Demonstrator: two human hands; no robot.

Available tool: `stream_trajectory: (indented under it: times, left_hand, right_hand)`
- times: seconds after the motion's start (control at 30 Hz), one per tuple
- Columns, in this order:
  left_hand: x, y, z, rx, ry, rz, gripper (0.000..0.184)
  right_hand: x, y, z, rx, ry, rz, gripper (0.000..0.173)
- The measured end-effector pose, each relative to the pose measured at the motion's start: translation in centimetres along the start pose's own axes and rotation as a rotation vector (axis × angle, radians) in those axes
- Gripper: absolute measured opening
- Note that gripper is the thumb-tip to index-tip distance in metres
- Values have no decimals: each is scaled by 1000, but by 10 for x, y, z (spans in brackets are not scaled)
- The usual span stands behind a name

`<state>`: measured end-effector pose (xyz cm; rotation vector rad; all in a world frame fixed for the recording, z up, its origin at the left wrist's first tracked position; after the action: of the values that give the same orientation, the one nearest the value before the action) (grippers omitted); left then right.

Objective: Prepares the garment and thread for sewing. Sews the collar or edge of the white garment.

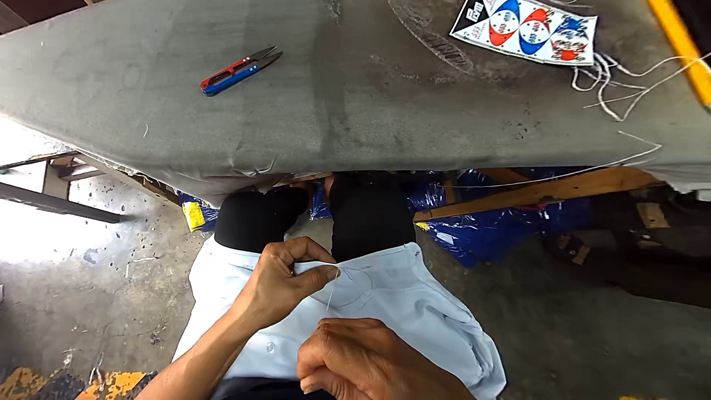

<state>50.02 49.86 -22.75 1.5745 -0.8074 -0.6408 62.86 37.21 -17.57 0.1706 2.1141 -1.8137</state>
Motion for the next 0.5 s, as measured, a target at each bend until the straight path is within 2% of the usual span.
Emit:
stream_trajectory:
  times: [0.07,0.2,0.27,0.5]
  left_hand:
    - [-4,-2,0,-15,-21,48,9]
    - [-7,-6,-1,-24,-41,125,9]
    - [-7,-7,-2,-28,-47,133,9]
    - [-6,-6,-1,-30,-47,156,9]
  right_hand:
    - [-4,12,9,68,8,-91,16]
    - [-24,36,17,188,351,-22,14]
    - [-30,44,16,254,446,32,21]
    - [-31,50,13,299,461,44,26]
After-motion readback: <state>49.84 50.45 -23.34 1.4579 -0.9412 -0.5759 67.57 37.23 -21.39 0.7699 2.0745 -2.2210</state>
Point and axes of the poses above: each hand's wrist, its own z-axis away from the middle knuckle, its own x-axis out of the palm, y = z × x, the point moved 1 cm from there along -z, towards the middle knuckle, and after that the axes turned 12 degrees about x, right-handed, at the moved point
